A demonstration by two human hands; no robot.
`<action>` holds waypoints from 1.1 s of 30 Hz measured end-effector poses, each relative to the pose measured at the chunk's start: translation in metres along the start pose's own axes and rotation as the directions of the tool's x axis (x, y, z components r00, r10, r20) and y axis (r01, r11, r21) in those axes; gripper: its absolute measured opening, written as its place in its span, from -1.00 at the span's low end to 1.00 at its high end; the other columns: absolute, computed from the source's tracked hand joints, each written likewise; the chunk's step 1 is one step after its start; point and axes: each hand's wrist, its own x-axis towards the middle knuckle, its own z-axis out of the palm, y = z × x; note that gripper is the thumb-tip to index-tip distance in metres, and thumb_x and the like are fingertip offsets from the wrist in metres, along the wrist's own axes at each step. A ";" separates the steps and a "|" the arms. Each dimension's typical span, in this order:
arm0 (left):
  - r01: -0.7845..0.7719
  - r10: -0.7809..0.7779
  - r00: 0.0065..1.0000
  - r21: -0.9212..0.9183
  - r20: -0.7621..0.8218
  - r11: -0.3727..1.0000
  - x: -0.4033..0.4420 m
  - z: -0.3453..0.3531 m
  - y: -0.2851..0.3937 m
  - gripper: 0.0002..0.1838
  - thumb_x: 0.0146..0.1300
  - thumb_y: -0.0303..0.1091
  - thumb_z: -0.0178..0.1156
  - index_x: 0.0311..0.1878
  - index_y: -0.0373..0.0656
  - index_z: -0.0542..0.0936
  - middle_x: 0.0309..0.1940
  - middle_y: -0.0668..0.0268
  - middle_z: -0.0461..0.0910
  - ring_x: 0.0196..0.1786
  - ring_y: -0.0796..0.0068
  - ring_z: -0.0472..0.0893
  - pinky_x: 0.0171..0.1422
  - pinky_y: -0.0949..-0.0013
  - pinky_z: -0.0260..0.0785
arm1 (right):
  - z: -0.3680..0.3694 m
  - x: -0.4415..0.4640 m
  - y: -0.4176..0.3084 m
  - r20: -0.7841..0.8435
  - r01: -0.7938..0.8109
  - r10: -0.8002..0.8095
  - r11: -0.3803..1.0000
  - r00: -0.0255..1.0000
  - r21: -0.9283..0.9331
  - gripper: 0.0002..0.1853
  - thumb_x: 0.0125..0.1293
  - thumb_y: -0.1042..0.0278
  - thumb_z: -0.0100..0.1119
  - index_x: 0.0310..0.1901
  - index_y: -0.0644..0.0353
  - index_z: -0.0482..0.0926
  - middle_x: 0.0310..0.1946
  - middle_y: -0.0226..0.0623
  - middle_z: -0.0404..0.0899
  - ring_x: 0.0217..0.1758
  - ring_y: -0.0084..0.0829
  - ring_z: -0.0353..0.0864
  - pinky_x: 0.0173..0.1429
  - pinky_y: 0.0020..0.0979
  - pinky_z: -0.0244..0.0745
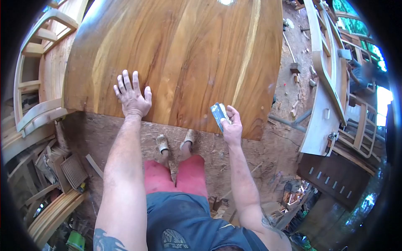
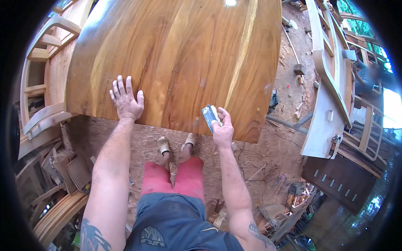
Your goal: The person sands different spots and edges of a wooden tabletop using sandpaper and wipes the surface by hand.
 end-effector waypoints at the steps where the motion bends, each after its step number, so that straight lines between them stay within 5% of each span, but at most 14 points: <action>1: 0.002 -0.002 1.000 -0.003 0.003 1.000 -0.004 -0.002 0.003 -0.12 0.48 0.13 0.13 0.77 0.08 0.13 0.82 0.06 -0.07 0.82 -0.17 -0.08 0.82 -0.38 -0.29 | -0.001 -0.004 -0.010 -0.018 0.021 -0.021 1.000 1.000 0.006 -0.53 0.45 0.68 0.15 0.37 0.29 0.59 0.44 -0.12 0.46 0.45 -0.30 0.60 0.45 -0.29 0.60; 5: 0.002 -0.002 1.000 -0.003 -0.024 1.000 0.005 -0.002 -0.004 -0.13 0.48 0.12 0.13 0.76 0.08 0.15 0.81 0.06 -0.05 0.81 -0.15 -0.05 0.82 -0.37 -0.26 | -0.001 0.016 0.000 0.015 0.252 -0.251 0.964 0.968 -0.084 -0.62 0.38 0.69 0.22 0.21 0.34 0.70 0.50 -0.07 0.44 0.49 -0.28 0.57 0.39 -0.28 0.66; 8: 0.007 -0.007 1.000 0.002 -0.007 1.000 0.002 -0.002 0.002 -0.13 0.48 0.12 0.13 0.76 0.08 0.15 0.81 0.07 -0.04 0.81 -0.13 -0.05 0.83 -0.35 -0.25 | -0.020 0.011 -0.025 0.062 0.175 -0.172 0.983 0.983 -0.052 -0.57 0.26 0.78 0.08 0.15 0.43 0.71 0.62 -0.01 0.30 0.55 -0.19 0.52 0.39 -0.20 0.69; 12: -0.002 0.003 0.999 0.011 -0.044 1.000 0.006 -0.003 -0.001 -0.14 0.48 0.11 0.14 0.76 0.09 0.17 0.81 0.08 0.00 0.81 -0.11 -0.03 0.82 -0.34 -0.24 | -0.032 0.020 -0.054 0.216 0.074 -0.214 0.853 0.953 0.517 -0.33 -0.04 0.86 -0.22 0.15 0.62 0.65 0.64 0.04 0.27 0.57 -0.05 0.50 0.41 -0.04 0.73; 15: -0.026 0.027 0.996 0.015 -0.081 1.000 0.007 0.004 -0.004 -0.14 0.49 0.11 0.14 0.76 0.09 0.16 0.81 0.08 -0.01 0.82 -0.09 -0.03 0.82 -0.33 -0.24 | -0.042 0.034 -0.057 0.199 0.053 -0.156 0.894 0.968 0.444 -0.35 0.04 0.87 -0.17 0.21 0.60 0.64 0.62 0.06 0.31 0.54 -0.05 0.55 0.41 -0.08 0.73; 16: -0.030 0.031 0.996 0.011 -0.082 0.999 0.007 0.004 -0.003 -0.14 0.49 0.11 0.14 0.77 0.09 0.16 0.81 0.09 -0.01 0.82 -0.08 -0.03 0.82 -0.33 -0.23 | -0.039 0.037 -0.056 0.139 0.086 -0.164 0.892 0.977 0.444 -0.57 0.31 0.81 0.00 0.18 0.54 0.66 0.42 0.03 0.56 0.30 -0.12 0.74 0.26 -0.13 0.80; 19: -0.047 0.047 0.995 0.007 -0.092 0.999 0.010 0.004 -0.002 -0.14 0.49 0.11 0.14 0.77 0.09 0.15 0.81 0.09 -0.02 0.82 -0.09 -0.03 0.82 -0.33 -0.22 | -0.049 0.049 -0.051 0.147 -0.083 0.008 0.855 0.989 0.512 -0.77 0.55 0.56 0.21 0.14 0.43 0.71 0.03 -0.16 0.79 -0.05 -0.28 0.84 -0.01 -0.23 0.81; 20: -0.052 0.052 0.994 0.002 -0.098 0.999 0.009 0.006 -0.003 -0.13 0.48 0.11 0.14 0.77 0.09 0.16 0.81 0.08 -0.01 0.82 -0.10 -0.02 0.82 -0.33 -0.22 | -0.049 0.051 -0.052 0.142 -0.085 0.015 0.860 0.990 0.502 -0.77 0.60 0.38 0.31 0.12 0.35 0.73 -0.25 -0.35 0.80 -0.30 -0.46 0.78 -0.22 -0.36 0.72; 27: -0.047 0.049 0.993 0.018 -0.103 0.999 0.007 0.003 -0.003 -0.16 0.51 0.10 0.12 0.78 0.13 0.14 0.82 0.13 -0.03 0.82 -0.06 -0.03 0.82 -0.31 -0.21 | -0.034 0.061 -0.054 0.079 -0.181 0.163 0.876 0.984 0.447 -0.72 0.58 0.37 0.33 0.19 0.29 0.66 -0.15 -0.34 0.79 -0.25 -0.56 0.79 -0.17 -0.46 0.76; 33: -0.046 0.047 0.995 0.011 -0.091 0.999 0.009 0.001 0.000 -0.15 0.52 0.09 0.12 0.78 0.12 0.13 0.82 0.14 -0.02 0.83 -0.05 -0.03 0.83 -0.30 -0.19 | -0.031 0.064 -0.055 0.255 -0.337 0.239 0.811 0.937 0.477 -0.68 0.51 0.39 0.32 0.22 0.26 0.60 -0.14 -0.32 0.76 -0.20 -0.46 0.81 -0.03 -0.33 0.83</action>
